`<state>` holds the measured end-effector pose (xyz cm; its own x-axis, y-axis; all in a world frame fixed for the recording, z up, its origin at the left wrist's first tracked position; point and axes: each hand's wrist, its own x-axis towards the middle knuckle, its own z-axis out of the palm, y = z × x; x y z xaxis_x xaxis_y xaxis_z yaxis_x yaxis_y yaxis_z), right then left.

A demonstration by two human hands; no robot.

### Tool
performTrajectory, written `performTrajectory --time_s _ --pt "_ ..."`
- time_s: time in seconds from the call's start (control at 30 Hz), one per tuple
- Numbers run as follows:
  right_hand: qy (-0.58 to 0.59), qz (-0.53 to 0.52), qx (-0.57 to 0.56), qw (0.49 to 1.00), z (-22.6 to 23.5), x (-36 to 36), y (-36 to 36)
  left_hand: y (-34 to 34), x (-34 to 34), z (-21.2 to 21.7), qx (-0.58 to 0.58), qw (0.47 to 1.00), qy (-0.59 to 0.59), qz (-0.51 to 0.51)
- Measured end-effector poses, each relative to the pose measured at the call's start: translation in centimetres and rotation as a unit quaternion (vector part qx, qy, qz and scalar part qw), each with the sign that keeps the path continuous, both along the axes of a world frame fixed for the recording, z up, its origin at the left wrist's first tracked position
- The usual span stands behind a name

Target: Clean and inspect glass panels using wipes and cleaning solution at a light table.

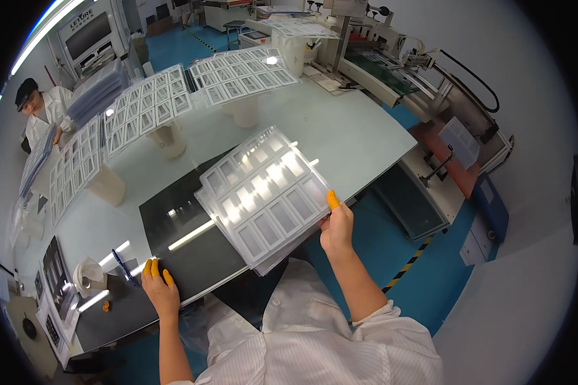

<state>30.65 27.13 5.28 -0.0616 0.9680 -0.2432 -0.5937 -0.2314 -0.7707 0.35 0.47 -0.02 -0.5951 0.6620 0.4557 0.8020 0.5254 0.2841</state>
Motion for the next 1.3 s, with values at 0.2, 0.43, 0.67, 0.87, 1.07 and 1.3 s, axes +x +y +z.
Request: performTrajectory --time_s 0.2,0.43,0.67,0.87,1.07,1.3 --pt "-0.506 -0.074 0.297 0.807 0.8 1.7 -0.8 0.1 -0.1 0.5 -0.003 1.000 0.009 0.000" --pt "-0.522 0.139 0.513 0.667 3.1 -2.0 -4.7 -0.1 -0.2 0.6 -0.012 1.000 0.006 0.011" --pt "-0.637 0.175 0.549 0.512 -0.8 -7.1 -11.9 0.0 0.4 0.8 -0.002 1.000 -0.003 0.009" --pt "-0.638 0.160 0.541 0.524 -0.4 -7.2 -12.3 -0.2 0.3 0.6 0.006 1.000 -0.012 0.007" --pt "-0.608 0.130 0.585 0.520 -0.4 -6.3 -12.3 -0.1 0.5 1.1 0.009 1.000 -0.015 0.005" --pt "-0.648 0.110 0.580 0.481 -0.7 -7.3 -13.4 -0.6 0.4 0.3 0.014 1.000 -0.003 0.000"
